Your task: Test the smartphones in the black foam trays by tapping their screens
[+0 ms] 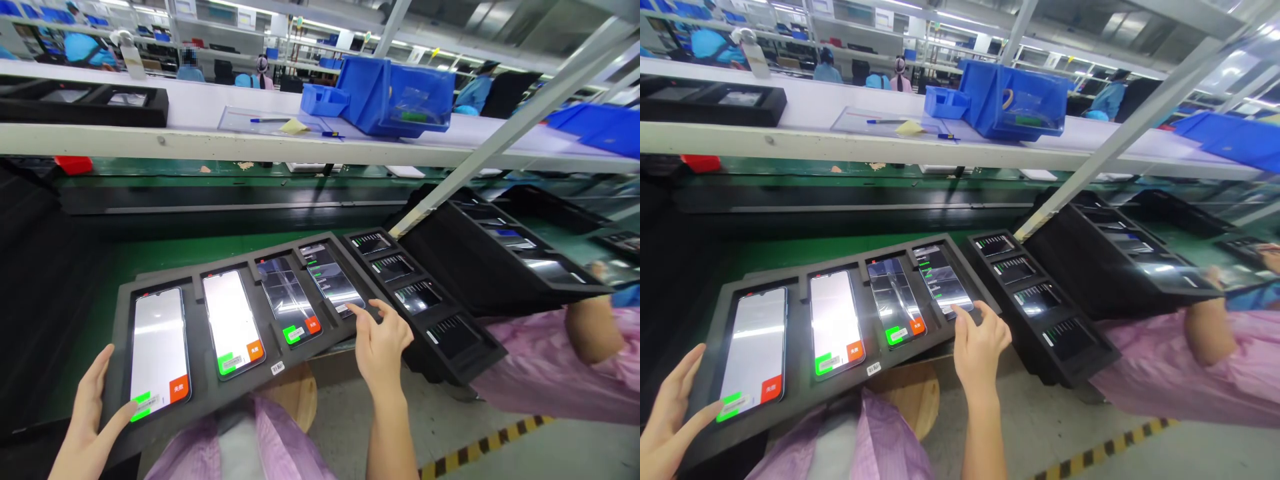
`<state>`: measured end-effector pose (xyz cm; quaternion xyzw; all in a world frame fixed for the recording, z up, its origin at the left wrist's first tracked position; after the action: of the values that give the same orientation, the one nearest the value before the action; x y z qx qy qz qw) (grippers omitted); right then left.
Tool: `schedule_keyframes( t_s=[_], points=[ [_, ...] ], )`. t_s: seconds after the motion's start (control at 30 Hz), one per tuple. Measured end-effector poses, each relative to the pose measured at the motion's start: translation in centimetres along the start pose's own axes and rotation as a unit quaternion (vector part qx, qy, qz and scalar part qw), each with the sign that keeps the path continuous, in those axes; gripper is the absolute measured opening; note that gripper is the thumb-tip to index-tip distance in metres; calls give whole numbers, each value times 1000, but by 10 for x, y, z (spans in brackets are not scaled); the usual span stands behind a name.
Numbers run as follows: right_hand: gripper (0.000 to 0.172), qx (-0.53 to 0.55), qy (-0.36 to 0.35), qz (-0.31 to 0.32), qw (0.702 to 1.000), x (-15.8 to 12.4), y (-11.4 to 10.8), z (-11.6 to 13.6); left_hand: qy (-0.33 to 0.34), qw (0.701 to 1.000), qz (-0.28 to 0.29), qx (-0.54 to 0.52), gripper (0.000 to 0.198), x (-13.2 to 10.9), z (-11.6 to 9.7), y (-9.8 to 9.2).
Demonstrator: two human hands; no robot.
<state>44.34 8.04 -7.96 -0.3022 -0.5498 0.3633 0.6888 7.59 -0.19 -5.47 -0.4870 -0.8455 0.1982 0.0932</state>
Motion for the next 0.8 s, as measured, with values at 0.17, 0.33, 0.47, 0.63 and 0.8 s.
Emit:
schedule_keyframes(
  t_s=[0.17,0.33,0.47,0.63,0.8],
  points=[
    [43,19,-13,-9,1000,-5,-4,-2,-16,1000,2,4,80,-1,2,-3],
    [47,26,0,2,1000,-4,-6,8,-21,999,31,-13,84,-1,3,-8],
    [46,18,5,39,999,-1,-7,13,-46,998,37,-9,90,-1,1,-8],
    [43,37,-51,13,998,-7,-12,21,-38,998,36,-31,95,0,1,-7],
    [41,87,-192,120,970,-17,-17,48,-20,999,30,-38,78,1,6,-7]
  ],
)
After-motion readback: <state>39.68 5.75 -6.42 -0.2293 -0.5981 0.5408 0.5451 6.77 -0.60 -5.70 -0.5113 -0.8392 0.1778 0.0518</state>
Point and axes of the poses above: each hand's wrist, its own x-axis towards the middle knuckle, its own y-axis out of the palm, z = x × y, the point moved 1 cm from there along x, towards the middle knuckle, and after that the axes turned 1 degree about z, right-handed, at the moved point
